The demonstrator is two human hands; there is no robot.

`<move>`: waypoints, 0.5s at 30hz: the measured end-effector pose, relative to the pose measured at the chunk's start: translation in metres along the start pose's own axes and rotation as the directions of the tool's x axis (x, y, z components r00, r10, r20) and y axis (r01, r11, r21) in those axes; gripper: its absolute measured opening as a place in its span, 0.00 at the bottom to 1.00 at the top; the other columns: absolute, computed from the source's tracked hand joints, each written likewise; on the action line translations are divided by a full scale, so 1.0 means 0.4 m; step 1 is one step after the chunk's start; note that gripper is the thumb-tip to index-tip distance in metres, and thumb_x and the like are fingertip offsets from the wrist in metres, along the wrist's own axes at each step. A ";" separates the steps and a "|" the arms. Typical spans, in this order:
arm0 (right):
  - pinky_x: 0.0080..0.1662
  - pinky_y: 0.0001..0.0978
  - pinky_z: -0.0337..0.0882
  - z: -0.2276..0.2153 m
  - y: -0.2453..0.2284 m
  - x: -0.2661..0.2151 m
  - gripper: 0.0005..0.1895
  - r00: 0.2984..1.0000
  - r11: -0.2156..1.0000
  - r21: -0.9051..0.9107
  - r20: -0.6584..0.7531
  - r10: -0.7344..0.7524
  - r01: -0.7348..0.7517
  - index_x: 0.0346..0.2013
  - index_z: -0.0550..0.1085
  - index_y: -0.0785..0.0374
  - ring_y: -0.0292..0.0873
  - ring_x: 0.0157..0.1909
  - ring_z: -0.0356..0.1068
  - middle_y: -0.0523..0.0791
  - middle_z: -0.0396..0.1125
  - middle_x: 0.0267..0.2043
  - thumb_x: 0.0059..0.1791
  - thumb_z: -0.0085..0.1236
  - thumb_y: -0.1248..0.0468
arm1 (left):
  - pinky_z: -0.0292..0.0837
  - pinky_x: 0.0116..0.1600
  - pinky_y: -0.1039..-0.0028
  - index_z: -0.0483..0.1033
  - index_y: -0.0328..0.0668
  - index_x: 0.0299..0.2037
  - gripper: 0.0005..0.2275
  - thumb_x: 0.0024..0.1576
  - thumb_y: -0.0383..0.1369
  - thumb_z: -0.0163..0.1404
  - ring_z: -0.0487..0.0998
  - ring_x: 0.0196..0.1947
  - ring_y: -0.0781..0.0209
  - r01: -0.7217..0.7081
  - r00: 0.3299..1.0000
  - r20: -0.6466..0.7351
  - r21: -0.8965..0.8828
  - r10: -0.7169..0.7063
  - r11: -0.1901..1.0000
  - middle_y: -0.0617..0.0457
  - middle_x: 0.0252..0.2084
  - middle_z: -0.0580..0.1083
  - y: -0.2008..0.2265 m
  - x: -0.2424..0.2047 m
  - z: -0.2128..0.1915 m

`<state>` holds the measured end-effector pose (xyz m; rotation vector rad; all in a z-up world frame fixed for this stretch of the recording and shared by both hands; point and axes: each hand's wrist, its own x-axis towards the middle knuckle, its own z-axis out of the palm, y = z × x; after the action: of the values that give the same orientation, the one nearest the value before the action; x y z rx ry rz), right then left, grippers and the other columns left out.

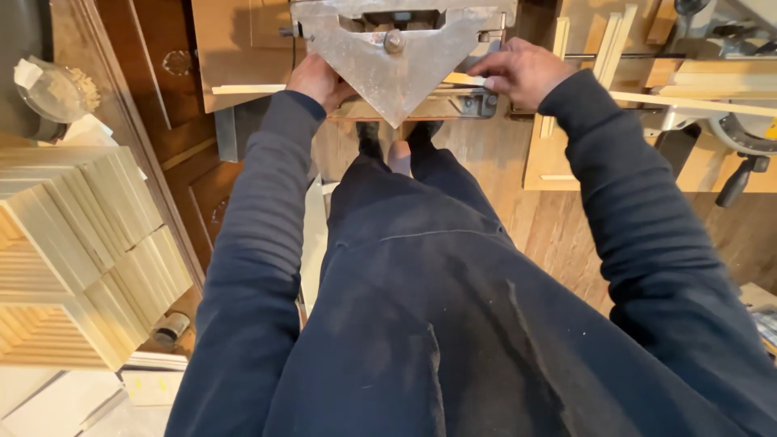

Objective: Cutting wooden frame strips using a manual miter trimmer to precise angles.

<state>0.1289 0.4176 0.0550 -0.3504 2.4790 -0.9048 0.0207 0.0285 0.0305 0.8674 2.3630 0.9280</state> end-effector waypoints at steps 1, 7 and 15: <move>0.52 0.46 0.71 -0.002 0.008 0.004 0.16 0.999 1.000 0.005 0.044 -0.001 0.001 0.59 0.78 0.52 0.57 0.49 0.71 0.53 0.69 0.44 0.55 0.58 0.61 | 0.74 0.52 0.57 0.75 0.38 0.56 0.21 0.51 0.28 0.64 0.77 0.50 0.36 0.026 0.999 -0.023 -0.012 -0.027 1.000 0.40 0.51 0.77 -0.010 -0.003 0.005; 0.52 0.39 0.72 -0.038 -0.032 0.024 0.15 0.947 0.921 0.275 0.240 0.212 -0.276 0.57 0.76 0.53 0.45 0.48 0.74 0.47 0.75 0.47 0.56 0.55 0.59 | 0.73 0.50 0.55 0.77 0.39 0.54 0.18 0.54 0.31 0.65 0.76 0.48 0.35 0.025 0.998 0.057 0.018 -0.026 1.000 0.39 0.49 0.78 -0.010 0.006 -0.012; 0.51 0.39 0.72 -0.041 -0.023 0.014 0.12 0.954 0.935 0.228 0.189 0.231 -0.271 0.54 0.78 0.57 0.45 0.46 0.74 0.46 0.75 0.44 0.56 0.56 0.62 | 0.72 0.48 0.53 0.80 0.42 0.51 0.15 0.55 0.35 0.64 0.76 0.46 0.35 0.085 0.993 0.081 0.033 -0.087 0.996 0.42 0.45 0.79 -0.027 -0.001 -0.017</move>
<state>0.1164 0.4174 0.0701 -0.0149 2.1681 -1.0236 0.0125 0.0190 0.0274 0.7930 2.3291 0.8104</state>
